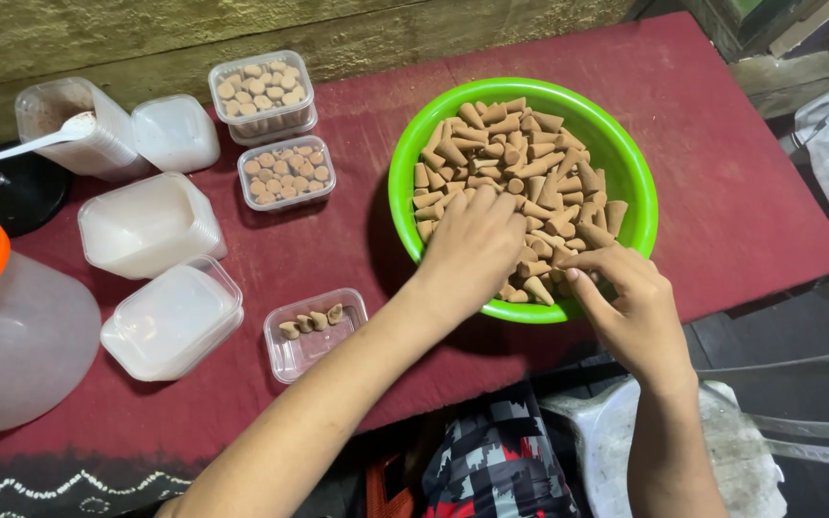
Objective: Packaging incense cones into small plastic containers from a large bowl.
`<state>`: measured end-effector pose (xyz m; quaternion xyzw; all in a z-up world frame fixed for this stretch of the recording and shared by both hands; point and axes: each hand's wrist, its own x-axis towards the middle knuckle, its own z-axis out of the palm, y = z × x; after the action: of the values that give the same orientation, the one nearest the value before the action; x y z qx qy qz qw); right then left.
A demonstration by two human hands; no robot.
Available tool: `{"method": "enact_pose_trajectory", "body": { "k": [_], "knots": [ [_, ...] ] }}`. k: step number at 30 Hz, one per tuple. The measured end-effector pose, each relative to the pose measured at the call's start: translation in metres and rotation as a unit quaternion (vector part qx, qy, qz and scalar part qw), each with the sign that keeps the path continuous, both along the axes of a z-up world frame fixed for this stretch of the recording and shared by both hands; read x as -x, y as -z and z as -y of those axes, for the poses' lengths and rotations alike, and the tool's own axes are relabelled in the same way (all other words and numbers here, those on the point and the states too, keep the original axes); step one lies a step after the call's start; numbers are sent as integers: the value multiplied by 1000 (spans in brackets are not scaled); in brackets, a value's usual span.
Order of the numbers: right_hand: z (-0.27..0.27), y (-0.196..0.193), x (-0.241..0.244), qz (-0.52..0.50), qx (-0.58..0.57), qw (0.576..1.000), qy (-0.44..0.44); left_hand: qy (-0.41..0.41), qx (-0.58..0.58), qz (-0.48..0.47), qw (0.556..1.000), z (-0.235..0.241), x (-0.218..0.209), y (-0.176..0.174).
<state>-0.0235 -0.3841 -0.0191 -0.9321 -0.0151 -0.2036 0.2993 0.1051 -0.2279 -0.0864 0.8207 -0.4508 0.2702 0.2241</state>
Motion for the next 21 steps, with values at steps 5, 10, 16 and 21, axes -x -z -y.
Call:
{"method": "enact_pose_trajectory", "body": {
  "k": [5,10,16,21],
  "knots": [
    [-1,0,2,18,-24,1000,-11,81,59,-193,976,-28,1,-32],
    [-19,-8,5,41,-82,995,-47,126,128,-289,940,-64,27,-70],
    [-49,5,4,30,-115,988,-98,124,171,-299,930,-106,62,-73],
    [-75,11,6,32,-218,966,-134,98,171,-311,930,-140,79,-63]
  ]
}}
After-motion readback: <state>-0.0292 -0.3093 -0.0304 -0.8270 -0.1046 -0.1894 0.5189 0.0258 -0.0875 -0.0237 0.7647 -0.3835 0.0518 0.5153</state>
